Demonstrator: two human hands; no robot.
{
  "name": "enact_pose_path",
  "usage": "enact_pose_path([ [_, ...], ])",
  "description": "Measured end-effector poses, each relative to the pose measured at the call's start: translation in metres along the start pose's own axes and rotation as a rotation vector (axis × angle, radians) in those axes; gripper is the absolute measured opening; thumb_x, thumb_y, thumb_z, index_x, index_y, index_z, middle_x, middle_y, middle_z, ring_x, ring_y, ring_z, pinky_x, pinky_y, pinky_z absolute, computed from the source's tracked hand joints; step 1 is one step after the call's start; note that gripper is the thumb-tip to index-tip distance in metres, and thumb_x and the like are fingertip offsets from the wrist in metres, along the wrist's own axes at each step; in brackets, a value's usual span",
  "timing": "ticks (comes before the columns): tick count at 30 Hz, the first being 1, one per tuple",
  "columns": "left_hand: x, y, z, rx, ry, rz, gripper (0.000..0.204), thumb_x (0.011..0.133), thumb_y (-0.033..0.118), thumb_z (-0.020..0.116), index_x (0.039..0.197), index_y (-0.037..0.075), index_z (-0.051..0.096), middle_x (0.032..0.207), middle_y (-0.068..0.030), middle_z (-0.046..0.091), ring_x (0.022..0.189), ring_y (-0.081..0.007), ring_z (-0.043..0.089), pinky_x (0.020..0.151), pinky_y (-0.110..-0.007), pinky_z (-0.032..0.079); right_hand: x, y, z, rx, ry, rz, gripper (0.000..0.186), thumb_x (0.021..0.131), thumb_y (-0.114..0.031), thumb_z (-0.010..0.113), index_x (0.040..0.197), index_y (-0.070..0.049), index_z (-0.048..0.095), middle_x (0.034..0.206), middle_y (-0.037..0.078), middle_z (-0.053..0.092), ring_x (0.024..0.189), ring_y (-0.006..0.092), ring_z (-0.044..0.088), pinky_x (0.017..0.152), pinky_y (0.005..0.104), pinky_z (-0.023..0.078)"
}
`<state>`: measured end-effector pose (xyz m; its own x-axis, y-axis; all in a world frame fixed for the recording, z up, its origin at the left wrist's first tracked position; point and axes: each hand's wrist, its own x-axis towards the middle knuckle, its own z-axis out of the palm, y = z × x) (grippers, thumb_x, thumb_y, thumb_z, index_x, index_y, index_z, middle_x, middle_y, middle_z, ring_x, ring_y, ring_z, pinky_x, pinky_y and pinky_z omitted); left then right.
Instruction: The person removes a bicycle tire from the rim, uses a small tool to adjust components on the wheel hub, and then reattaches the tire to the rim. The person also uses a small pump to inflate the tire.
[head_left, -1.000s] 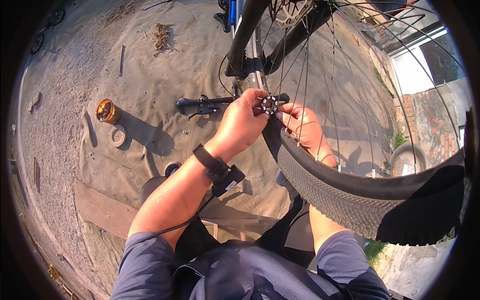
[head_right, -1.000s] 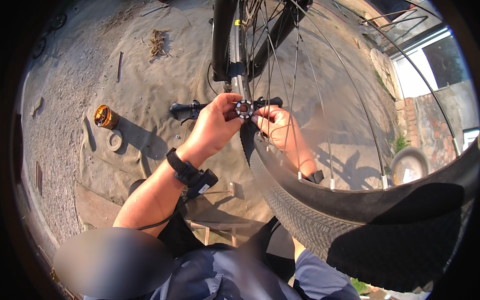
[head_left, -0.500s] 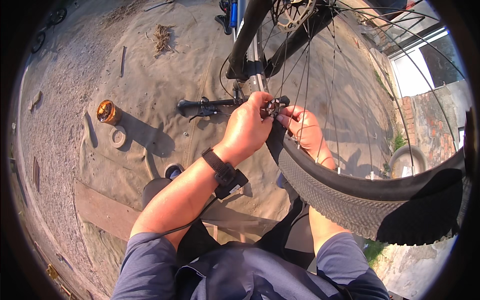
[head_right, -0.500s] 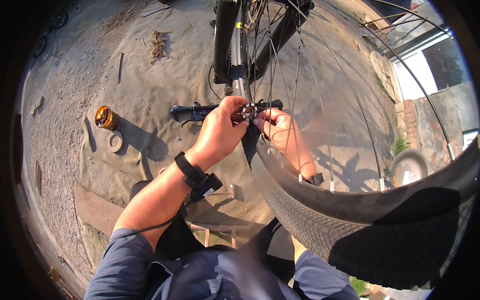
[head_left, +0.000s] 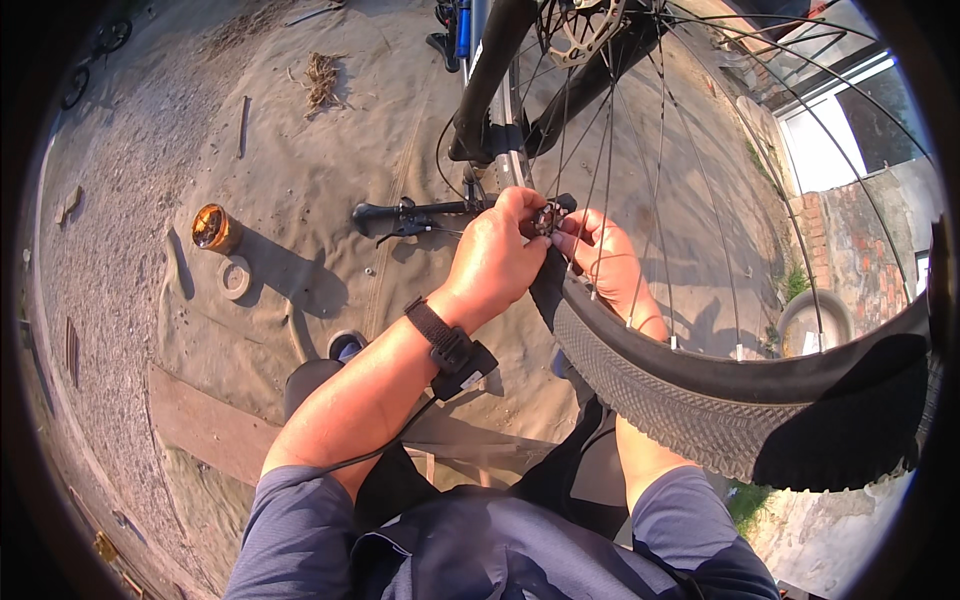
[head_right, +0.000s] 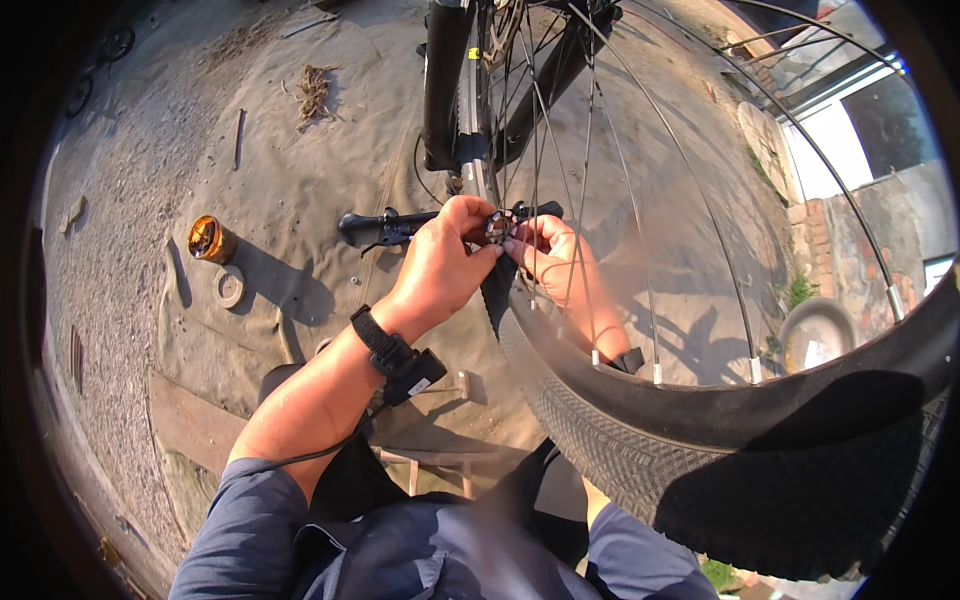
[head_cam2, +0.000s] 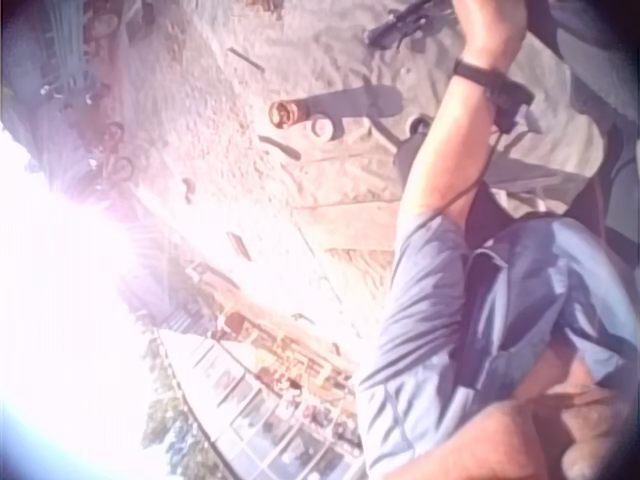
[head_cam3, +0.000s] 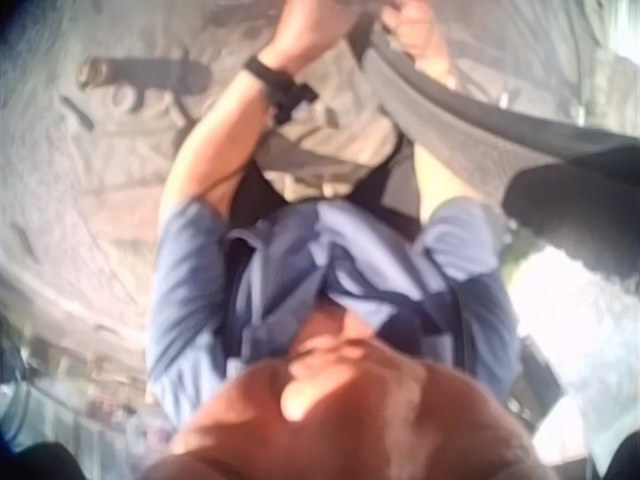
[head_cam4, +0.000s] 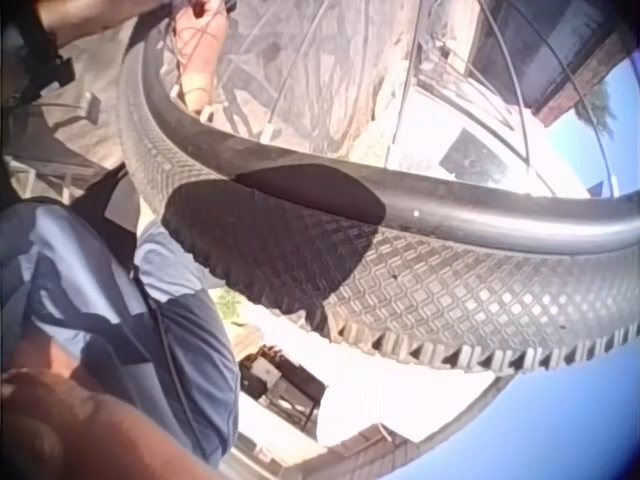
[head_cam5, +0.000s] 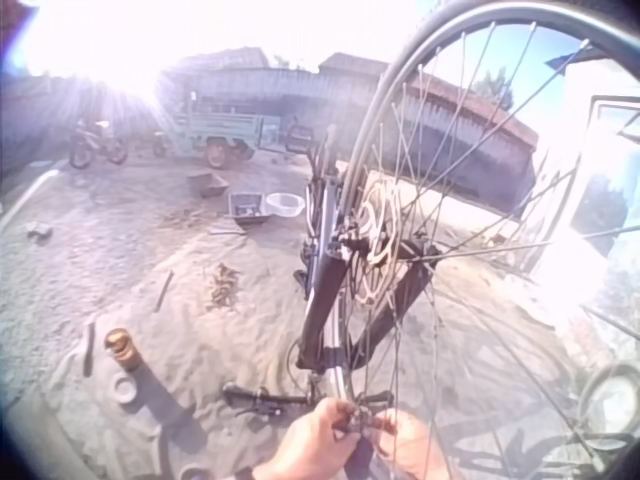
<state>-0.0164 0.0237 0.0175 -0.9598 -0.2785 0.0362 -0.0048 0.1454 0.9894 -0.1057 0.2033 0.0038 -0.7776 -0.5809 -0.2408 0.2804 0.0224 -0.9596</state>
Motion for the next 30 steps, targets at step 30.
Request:
enact_pose_path([
  [30,-0.006,-0.016,0.002,-0.076,0.032,0.030,0.025,0.097,0.001,0.071,0.121,0.001,0.064,0.098,-0.0009,0.069,0.089,-0.0077,0.064,0.082,-0.026,0.055,-0.008,-0.007,0.007,-0.044,-0.071,-0.044,0.015,0.099,-0.010,0.074,0.110,-0.007,0.064,0.097,-0.007,0.062,0.089,0.0029,0.053,0.080,0.0223,0.046],
])
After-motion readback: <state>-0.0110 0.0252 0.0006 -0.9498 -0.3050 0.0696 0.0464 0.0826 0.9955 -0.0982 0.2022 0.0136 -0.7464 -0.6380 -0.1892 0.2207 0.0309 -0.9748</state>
